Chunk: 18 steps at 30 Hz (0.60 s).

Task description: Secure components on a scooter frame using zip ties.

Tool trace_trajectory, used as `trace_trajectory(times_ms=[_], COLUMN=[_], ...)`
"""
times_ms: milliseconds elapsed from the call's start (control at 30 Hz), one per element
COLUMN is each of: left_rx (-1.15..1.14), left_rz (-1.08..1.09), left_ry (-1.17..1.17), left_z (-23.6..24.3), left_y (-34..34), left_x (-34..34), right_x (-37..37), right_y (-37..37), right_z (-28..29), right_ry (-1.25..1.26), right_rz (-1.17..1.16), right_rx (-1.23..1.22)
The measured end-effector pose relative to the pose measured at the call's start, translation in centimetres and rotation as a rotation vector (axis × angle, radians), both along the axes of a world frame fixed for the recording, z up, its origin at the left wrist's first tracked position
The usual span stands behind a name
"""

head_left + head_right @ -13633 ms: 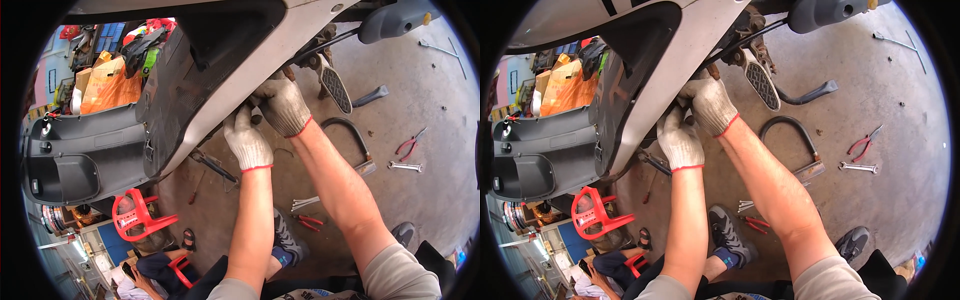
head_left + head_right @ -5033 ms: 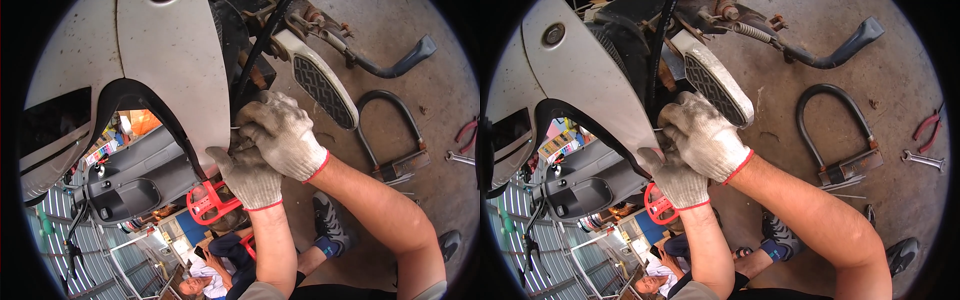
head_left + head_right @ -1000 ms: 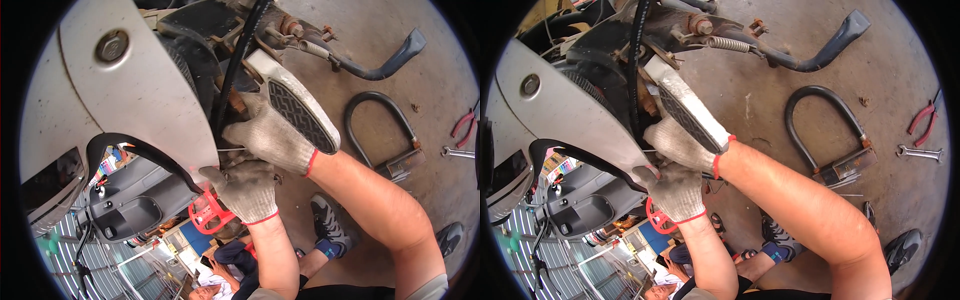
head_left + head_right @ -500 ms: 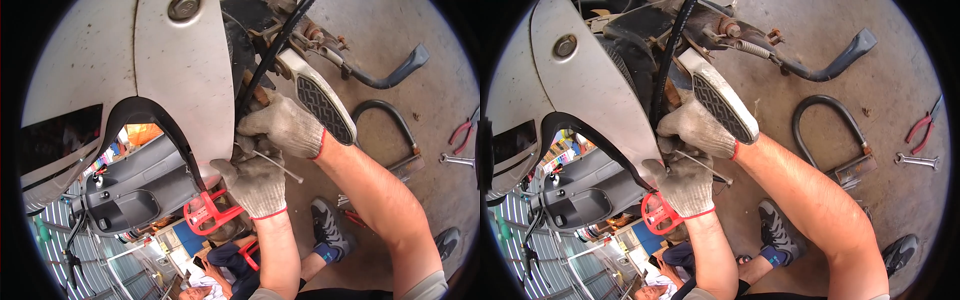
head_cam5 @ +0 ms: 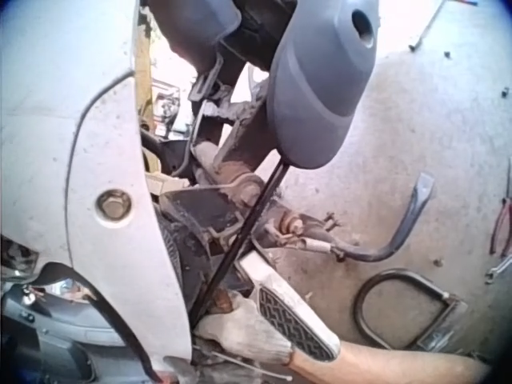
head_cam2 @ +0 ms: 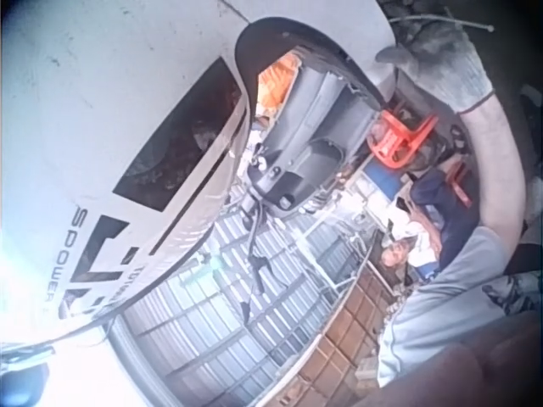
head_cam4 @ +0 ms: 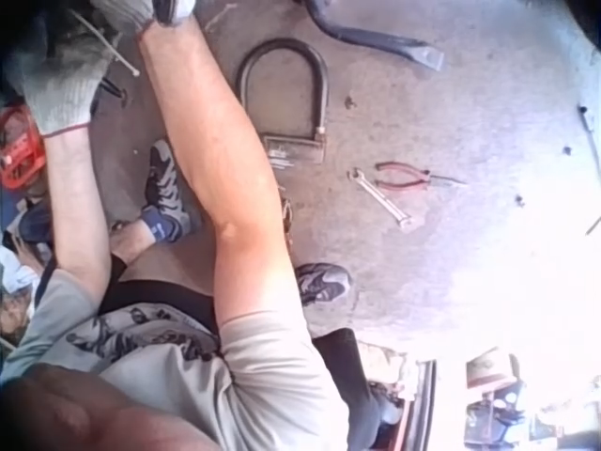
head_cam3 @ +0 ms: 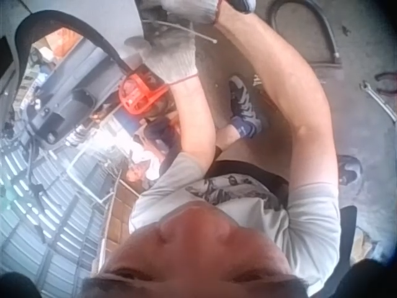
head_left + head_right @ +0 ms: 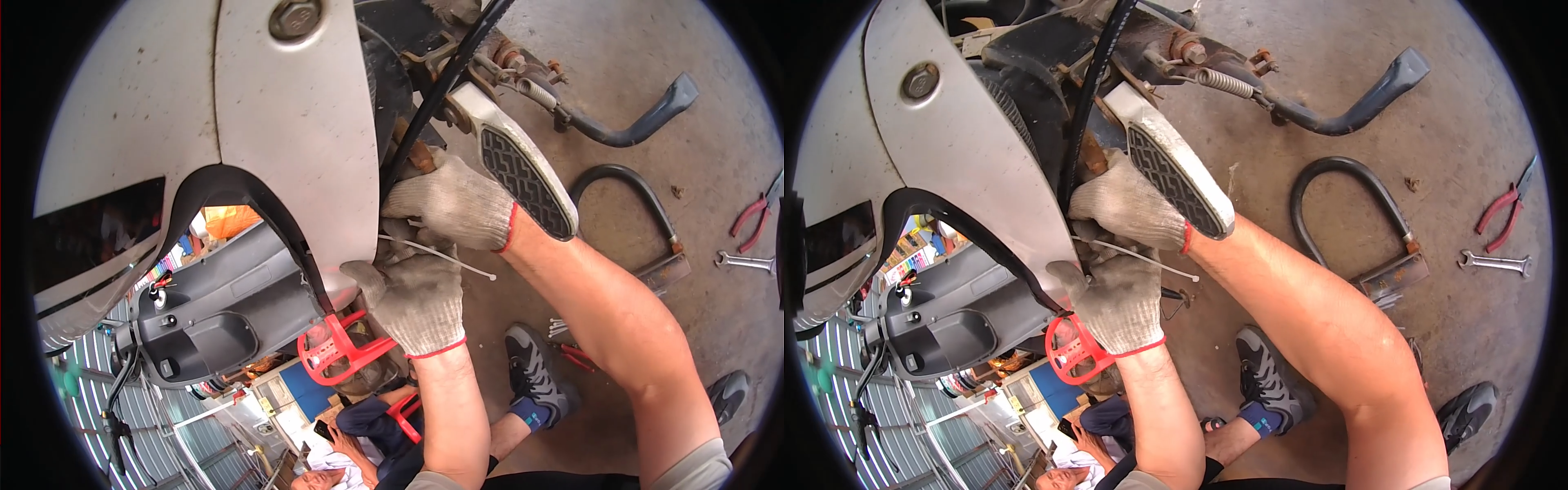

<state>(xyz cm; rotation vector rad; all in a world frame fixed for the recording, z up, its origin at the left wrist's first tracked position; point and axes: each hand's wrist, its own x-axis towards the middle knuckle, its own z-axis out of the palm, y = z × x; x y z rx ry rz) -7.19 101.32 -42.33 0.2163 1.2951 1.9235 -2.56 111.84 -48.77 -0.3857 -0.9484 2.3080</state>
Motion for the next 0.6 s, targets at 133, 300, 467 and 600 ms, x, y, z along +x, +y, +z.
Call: trace_trajectory(times_ms=[133,300,467,600], left_rx=[-0.028,-0.020,-0.053,-0.011], left_rz=[0.029,-0.034,-0.003,-0.085], left_ry=[0.028,0.022,0.017,-0.016], left_z=[0.1,-0.1,0.4,0.2], left_y=[0.0,-0.4,-0.4,-1.1], left_x=[0.0,-0.3,-0.7,-1.5], right_x=[0.6,1.1,1.6,1.5], right_y=[-0.2,-0.2,0.3,-0.9], right_z=[0.1,0.1,1.3,0.9], right_ry=[-0.109,-0.053,0.031,0.042], right_rz=[-0.093,-0.040,0.051,-0.117], right_rx=[0.133,0.010,-0.093,0.030])
